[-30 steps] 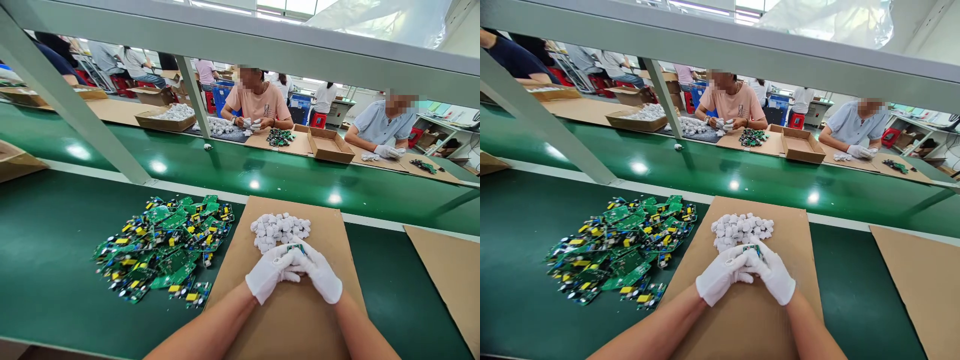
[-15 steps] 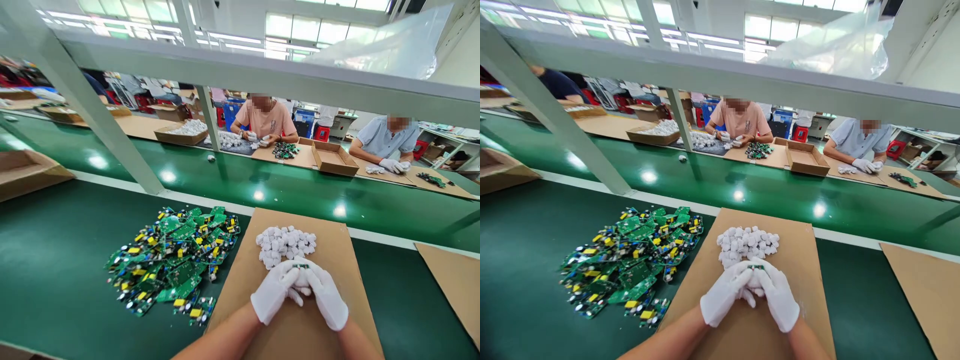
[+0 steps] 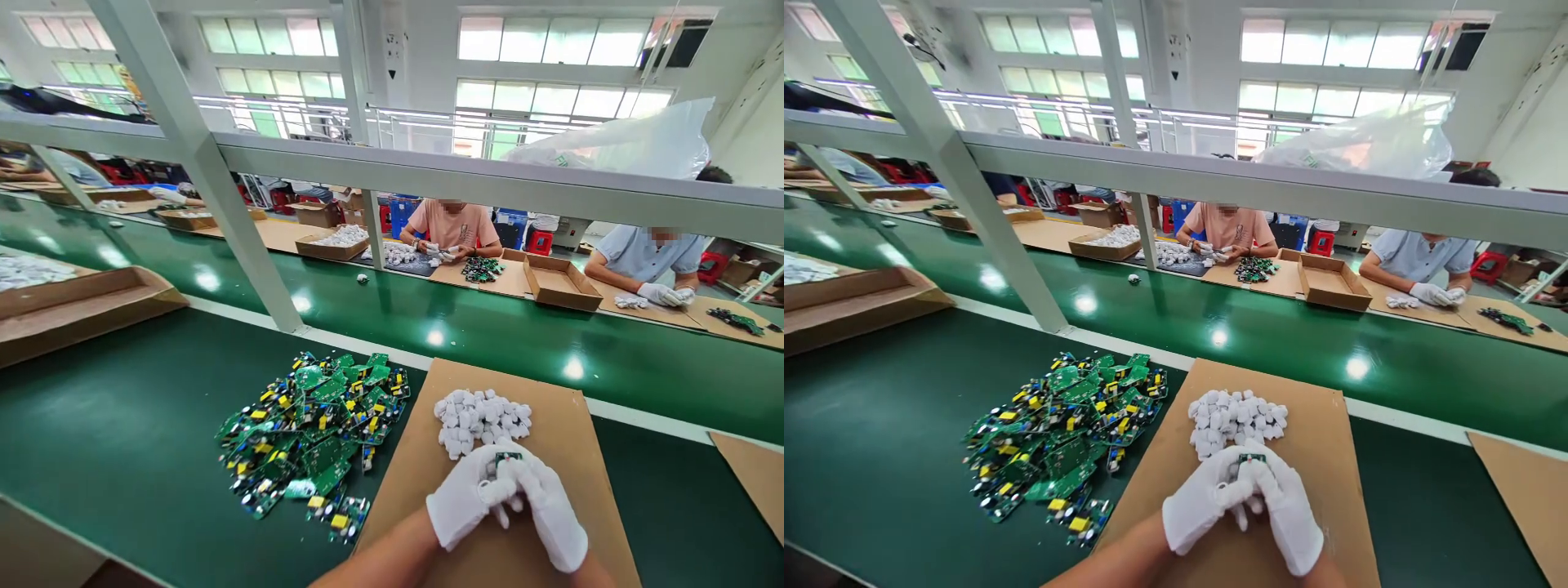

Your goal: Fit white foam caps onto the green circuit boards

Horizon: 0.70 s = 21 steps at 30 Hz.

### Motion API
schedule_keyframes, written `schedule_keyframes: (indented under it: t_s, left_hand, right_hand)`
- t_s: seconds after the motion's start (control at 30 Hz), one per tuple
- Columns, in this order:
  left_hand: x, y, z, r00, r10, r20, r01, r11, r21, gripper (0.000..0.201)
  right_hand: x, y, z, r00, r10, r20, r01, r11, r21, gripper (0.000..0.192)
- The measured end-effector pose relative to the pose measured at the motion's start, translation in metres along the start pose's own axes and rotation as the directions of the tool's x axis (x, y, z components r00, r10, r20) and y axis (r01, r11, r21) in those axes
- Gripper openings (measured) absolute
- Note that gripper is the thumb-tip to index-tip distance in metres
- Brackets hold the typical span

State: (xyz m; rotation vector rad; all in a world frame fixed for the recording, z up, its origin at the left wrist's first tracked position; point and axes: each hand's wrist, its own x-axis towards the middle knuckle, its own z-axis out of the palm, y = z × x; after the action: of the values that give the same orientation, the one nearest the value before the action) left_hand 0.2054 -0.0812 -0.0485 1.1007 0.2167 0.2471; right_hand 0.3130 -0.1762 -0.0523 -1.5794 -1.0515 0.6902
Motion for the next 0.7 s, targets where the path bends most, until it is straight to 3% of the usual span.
schedule_keyframes:
  t_s: [0.2,0.33,0.4,0.47,0.53,0.57,0.7]
  left_hand:
    - [-0.003,0.001,0.004,0.999,0.035,0.024,-0.035,0.999,0.032,0.042]
    - [-0.008,0.013,0.012,0.992,0.020,-0.121,-0.006,0.993,0.118,0.041]
    - [-0.003,0.032,0.008,0.992,0.034,-0.124,-0.011,0.984,0.177,0.052]
    - [0.013,0.057,-0.006,0.980,0.099,-0.172,-0.040,0.948,0.316,0.062]
    - [0.041,0.083,-0.030,0.948,0.185,-0.259,0.004,0.807,0.591,0.054]
    - [0.057,0.093,-0.044,0.931,0.210,-0.298,0.091,0.658,0.748,0.049]
    - [0.118,0.114,-0.099,0.891,0.197,-0.409,0.292,0.441,0.849,0.045]
  right_hand:
    - [-0.003,-0.005,-0.002,1.000,-0.029,-0.002,0.029,1.000,-0.005,0.045]
    - [0.000,0.000,-0.010,1.000,-0.026,0.005,0.024,0.958,0.284,0.054]
    - [0.004,0.005,-0.017,0.996,0.005,-0.091,0.030,0.924,0.382,0.056]
    - [0.009,0.010,-0.023,0.972,0.049,-0.228,0.042,0.925,0.377,0.056]
    - [0.013,0.014,-0.026,0.940,0.065,-0.336,0.041,0.953,0.299,0.053]
    - [0.014,0.016,-0.026,0.931,0.049,-0.361,0.043,0.969,0.243,0.051]
    - [0.016,0.020,-0.025,0.942,-0.112,-0.317,0.120,0.993,0.006,0.041]
